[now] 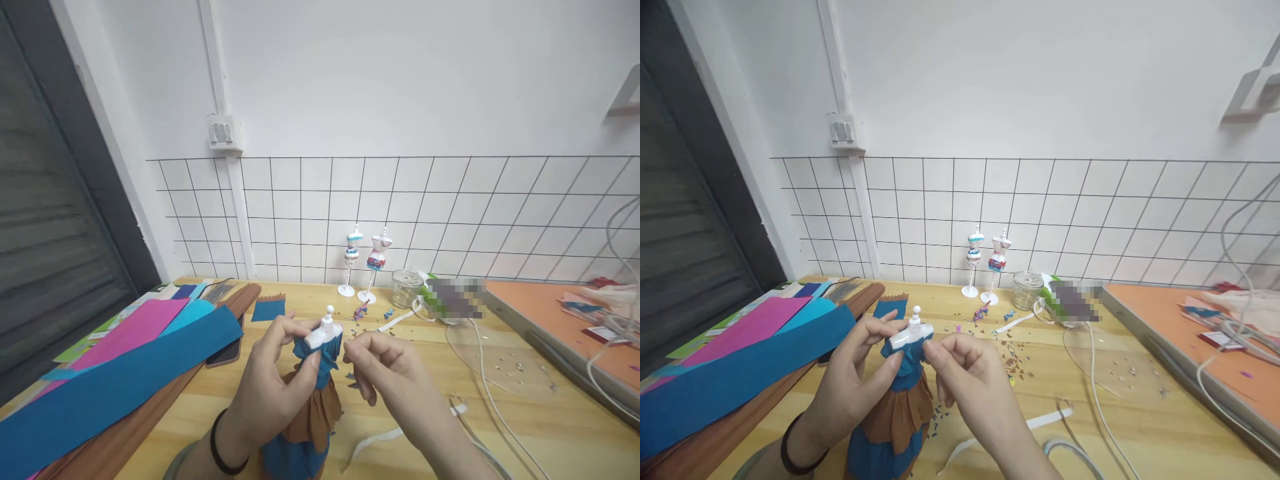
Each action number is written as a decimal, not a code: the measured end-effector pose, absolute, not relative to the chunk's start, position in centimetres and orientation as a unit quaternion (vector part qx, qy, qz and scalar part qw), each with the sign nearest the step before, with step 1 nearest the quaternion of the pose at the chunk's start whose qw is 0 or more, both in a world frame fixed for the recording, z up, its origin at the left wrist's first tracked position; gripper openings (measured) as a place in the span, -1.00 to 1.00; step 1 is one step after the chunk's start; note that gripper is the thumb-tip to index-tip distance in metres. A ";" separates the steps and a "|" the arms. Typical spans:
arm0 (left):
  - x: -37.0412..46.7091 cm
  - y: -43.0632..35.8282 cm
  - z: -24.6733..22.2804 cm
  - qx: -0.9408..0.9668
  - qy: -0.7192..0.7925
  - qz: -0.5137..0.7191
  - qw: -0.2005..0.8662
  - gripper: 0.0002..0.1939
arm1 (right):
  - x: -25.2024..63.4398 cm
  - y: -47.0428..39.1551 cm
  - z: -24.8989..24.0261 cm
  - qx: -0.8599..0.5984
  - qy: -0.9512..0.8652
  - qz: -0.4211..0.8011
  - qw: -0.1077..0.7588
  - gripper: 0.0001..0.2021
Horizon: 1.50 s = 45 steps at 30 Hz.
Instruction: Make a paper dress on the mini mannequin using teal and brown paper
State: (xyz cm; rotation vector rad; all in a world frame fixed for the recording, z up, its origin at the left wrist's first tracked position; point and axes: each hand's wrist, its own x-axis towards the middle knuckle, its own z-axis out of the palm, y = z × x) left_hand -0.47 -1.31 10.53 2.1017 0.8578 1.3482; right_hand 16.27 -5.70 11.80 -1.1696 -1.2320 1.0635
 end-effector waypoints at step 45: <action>-0.6 -0.8 11.0 0.747 0.338 0.495 0.286 -0.79 | 15.5 -5.8 11.4 -0.498 -0.588 0.488 0.410 -0.61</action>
